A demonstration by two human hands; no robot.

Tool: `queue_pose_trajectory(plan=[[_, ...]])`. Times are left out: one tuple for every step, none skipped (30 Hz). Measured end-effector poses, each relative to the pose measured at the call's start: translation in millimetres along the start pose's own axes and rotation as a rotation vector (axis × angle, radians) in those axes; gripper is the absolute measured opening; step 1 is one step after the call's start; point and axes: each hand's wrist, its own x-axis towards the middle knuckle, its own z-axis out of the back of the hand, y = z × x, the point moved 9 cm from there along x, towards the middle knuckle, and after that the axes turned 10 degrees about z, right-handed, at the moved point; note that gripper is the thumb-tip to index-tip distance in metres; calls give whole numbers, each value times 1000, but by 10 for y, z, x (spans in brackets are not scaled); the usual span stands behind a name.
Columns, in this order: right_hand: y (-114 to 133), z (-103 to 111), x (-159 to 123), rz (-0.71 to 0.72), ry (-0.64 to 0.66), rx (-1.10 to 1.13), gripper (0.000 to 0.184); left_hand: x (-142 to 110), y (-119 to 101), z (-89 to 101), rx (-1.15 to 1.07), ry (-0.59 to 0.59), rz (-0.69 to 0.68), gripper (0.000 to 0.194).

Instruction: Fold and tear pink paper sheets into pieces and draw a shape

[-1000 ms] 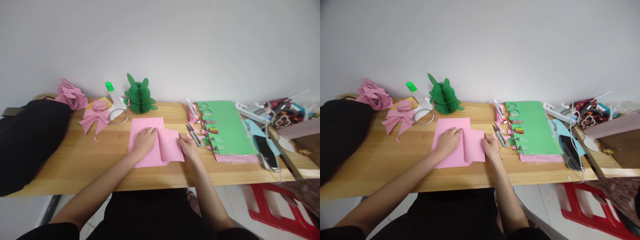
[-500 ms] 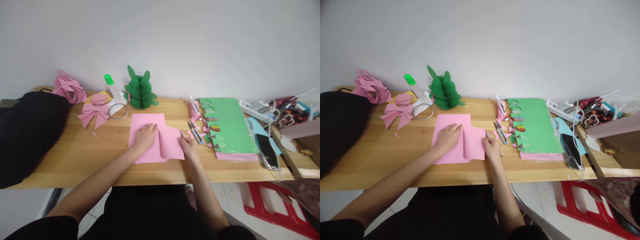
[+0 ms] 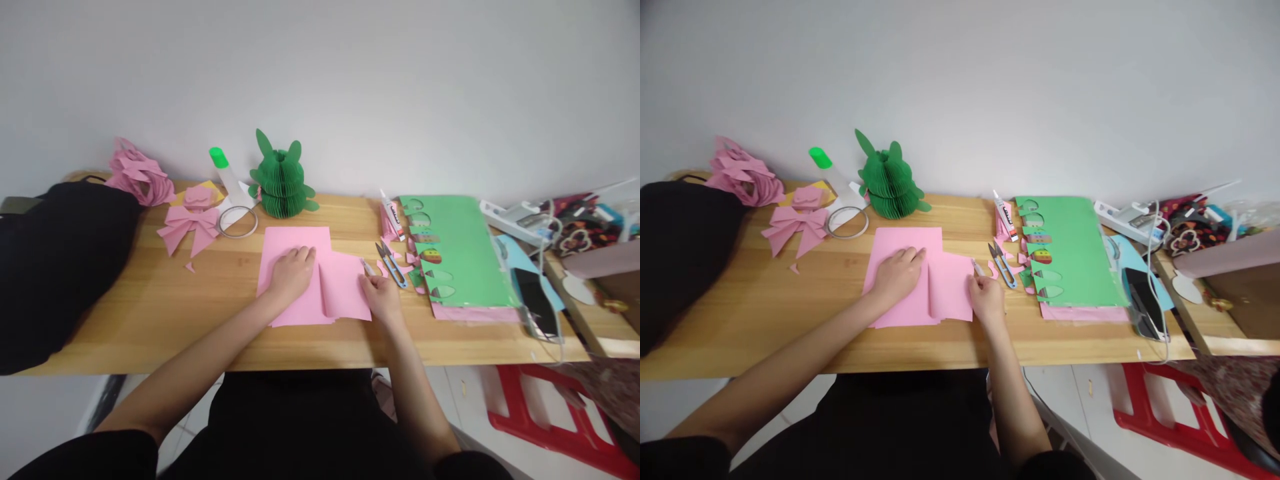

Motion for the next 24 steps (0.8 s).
queue_pose_trajectory(plan=[[2,10,1,-1,-4,3,36,1,-2,-1,2,1,-1,46],[-1,19,1,-3,-9,9,36,2,-3,-2,4,2,-3,46],[-8,25,0,-7,-13,19,36,3,-5,-3,6,2,-4,46],[-17,28,-3,-12,-16,33,36,4,-7,-4,8,3,-6,46],[-28,28,-8,-18,-17,51,37,5,-8,-6,10,4,-7,46],[-38,24,-15,-27,-13,73,38,6,-10,-9,12,4,-9,46],[-49,15,-24,-39,-3,100,40,7,-11,-12,14,5,-11,46],[-59,0,-36,-54,13,131,41,8,-13,-15,16,5,-13,46],[-67,-20,-50,-70,36,163,42,9,-15,-18,17,5,-14,46],[-71,-41,-65,-85,63,195,42,10,-17,-21,19,4,-16,46],[-73,-61,-80,-98,88,224,42,11,-18,-23,20,4,-17,47],[-75,-75,-93,-107,107,248,41,12,-18,-25,22,4,-17,47],[-79,-82,-104,-114,118,264,41,13,-18,-27,23,5,-17,47],[-87,-83,-112,-120,123,275,40,14,-17,-28,24,6,-17,47],[-102,-79,-119,-127,121,280,40,15,-16,-28,25,6,-17,47],[-122,-72,-126,-136,116,281,40,15,-15,-28,26,7,-16,47],[-145,-65,-132,-145,110,280,39,16,-13,-28,27,9,-15,47],[-170,-58,-137,-154,103,279,39,16,-12,-28,27,10,-15,46],[-193,-49,-142,-163,96,277,38,17,-11,-27,27,12,-15,46],[-213,-40,-147,-169,89,276,38,17,-11,-26,27,12,-14,46],[-228,-32,-152,-175,84,276,37,18,-11,-24,27,13,-14,46],[-238,-25,-156,-179,81,277,37,18,-13,-22,27,14,-15,46],[-242,-19,-160,-183,79,280,37,18,-15,-20,26,14,-16,46],[-241,-15,-165,-187,79,283,37,17,-17,-18,26,15,-17,46]])
